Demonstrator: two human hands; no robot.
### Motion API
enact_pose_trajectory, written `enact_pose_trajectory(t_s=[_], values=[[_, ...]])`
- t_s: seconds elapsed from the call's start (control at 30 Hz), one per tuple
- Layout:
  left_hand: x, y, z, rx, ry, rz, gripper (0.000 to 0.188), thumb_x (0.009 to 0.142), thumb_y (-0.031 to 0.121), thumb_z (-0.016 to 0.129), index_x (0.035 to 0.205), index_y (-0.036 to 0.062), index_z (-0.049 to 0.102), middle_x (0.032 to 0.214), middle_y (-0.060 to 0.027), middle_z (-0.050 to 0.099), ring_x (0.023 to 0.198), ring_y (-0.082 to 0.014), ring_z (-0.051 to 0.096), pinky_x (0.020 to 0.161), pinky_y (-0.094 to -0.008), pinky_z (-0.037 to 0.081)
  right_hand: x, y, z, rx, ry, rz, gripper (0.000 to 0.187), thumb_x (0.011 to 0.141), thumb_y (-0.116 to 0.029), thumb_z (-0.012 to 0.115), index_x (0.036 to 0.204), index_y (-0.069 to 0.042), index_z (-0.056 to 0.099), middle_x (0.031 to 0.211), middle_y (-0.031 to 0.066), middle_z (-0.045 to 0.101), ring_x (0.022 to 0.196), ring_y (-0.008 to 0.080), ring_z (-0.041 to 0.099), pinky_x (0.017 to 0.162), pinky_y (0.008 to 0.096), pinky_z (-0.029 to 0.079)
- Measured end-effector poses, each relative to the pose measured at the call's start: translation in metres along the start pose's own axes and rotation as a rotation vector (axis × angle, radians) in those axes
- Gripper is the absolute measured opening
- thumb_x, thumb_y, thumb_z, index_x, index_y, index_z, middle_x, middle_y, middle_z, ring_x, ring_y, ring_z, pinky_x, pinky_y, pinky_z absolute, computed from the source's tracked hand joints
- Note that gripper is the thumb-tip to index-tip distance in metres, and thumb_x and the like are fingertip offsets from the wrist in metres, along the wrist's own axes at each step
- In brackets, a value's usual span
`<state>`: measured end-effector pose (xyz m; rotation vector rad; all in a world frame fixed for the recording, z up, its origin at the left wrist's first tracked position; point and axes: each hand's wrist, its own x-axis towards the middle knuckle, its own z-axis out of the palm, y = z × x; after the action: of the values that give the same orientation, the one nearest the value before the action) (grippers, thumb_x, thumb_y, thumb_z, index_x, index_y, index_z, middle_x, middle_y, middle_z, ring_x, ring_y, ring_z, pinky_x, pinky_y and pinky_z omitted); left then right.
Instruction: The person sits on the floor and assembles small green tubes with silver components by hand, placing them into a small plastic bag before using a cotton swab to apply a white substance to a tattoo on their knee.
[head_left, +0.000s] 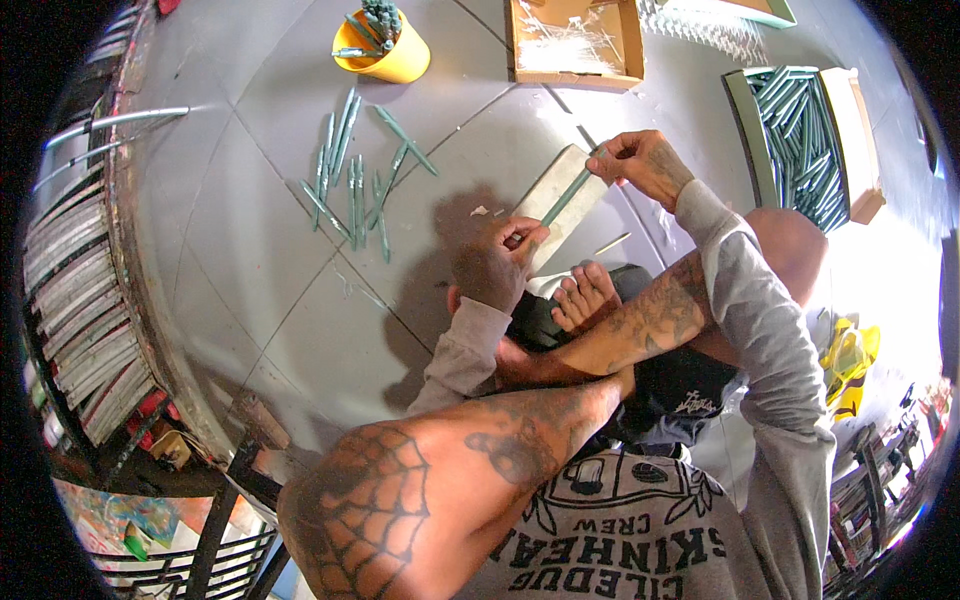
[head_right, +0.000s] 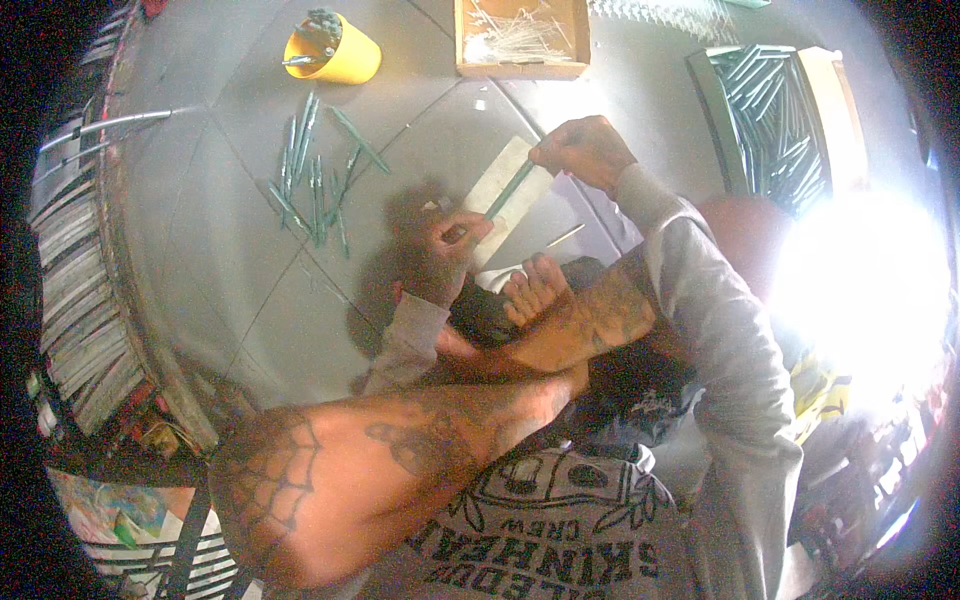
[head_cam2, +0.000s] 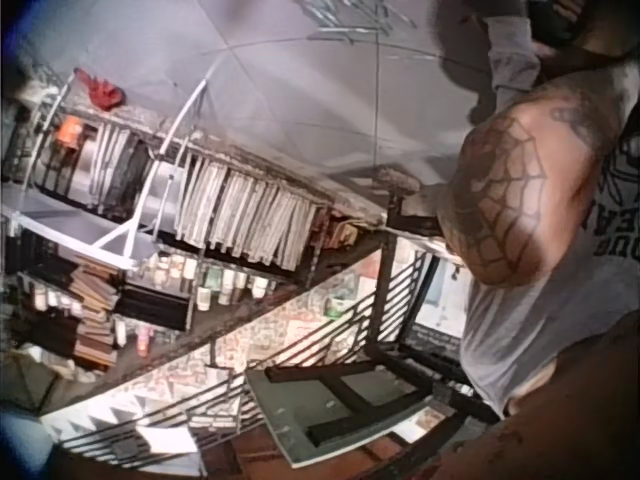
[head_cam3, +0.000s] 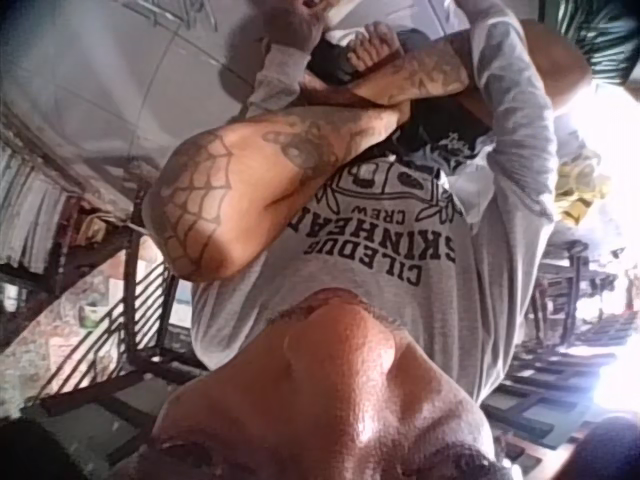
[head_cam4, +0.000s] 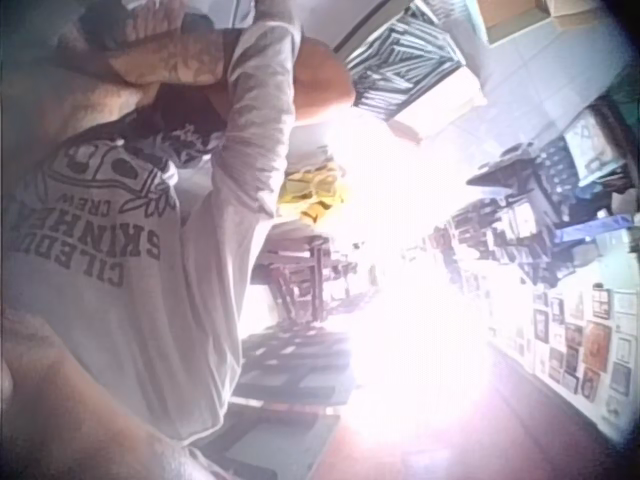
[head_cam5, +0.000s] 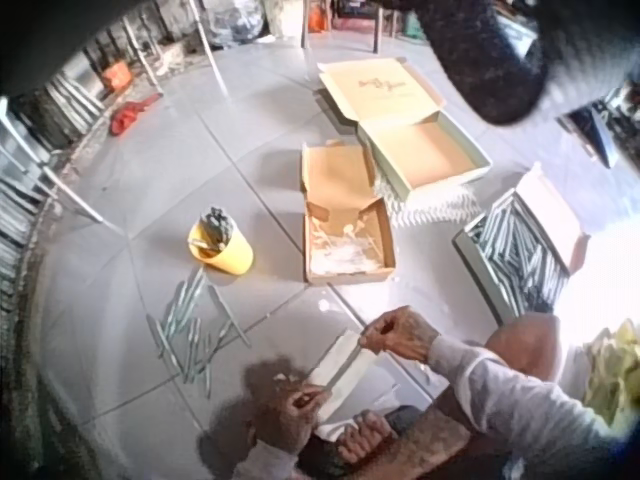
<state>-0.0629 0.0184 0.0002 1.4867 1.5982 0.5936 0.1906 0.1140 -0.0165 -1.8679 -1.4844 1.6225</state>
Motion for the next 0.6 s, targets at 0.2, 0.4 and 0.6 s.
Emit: enact_pose_trajectory(t_s=[0.2,0.4,0.6], values=[[0.006,-0.005,-0.006,-0.003,-0.046,0.074,0.015,0.084,0.023,0.079,0.088,0.0094,0.073,0.078,-0.0063,0.068,0.069,-0.0203,0.069,0.064,-0.0336,0.054,0.000,0.005,0.007,-0.094,0.102,-0.037,0.034,0.078,-0.033,0.081,0.091,-0.001,0.076,0.080,0.0114,0.075,0.076,0.0217,0.072,0.077,0.0355,0.057],[0.012,-0.001,-0.007,-0.001,-0.025,-0.040,0.021,0.079,0.025,0.082,0.086,0.0079,0.072,0.079,-0.0039,0.068,0.069,-0.0184,0.067,0.065,-0.0330,0.054,-0.003,0.007,0.009,-0.041,0.071,0.008,0.037,0.078,-0.034,0.082,0.095,-0.002,0.075,0.081,0.0100,0.075,0.076,0.0202,0.072,0.076,0.0344,0.057],[0.017,0.003,-0.011,0.013,-0.076,-0.005,0.022,0.078,0.023,0.082,0.087,0.0067,0.072,0.077,-0.0040,0.070,0.068,-0.0145,0.066,0.065,-0.0310,0.054,0.001,0.014,0.017,-0.014,0.149,-0.089,0.033,0.079,-0.029,0.086,0.085,0.000,0.072,0.070,0.0057,0.070,0.063,0.0108,0.063,0.059,0.0284,0.051]])
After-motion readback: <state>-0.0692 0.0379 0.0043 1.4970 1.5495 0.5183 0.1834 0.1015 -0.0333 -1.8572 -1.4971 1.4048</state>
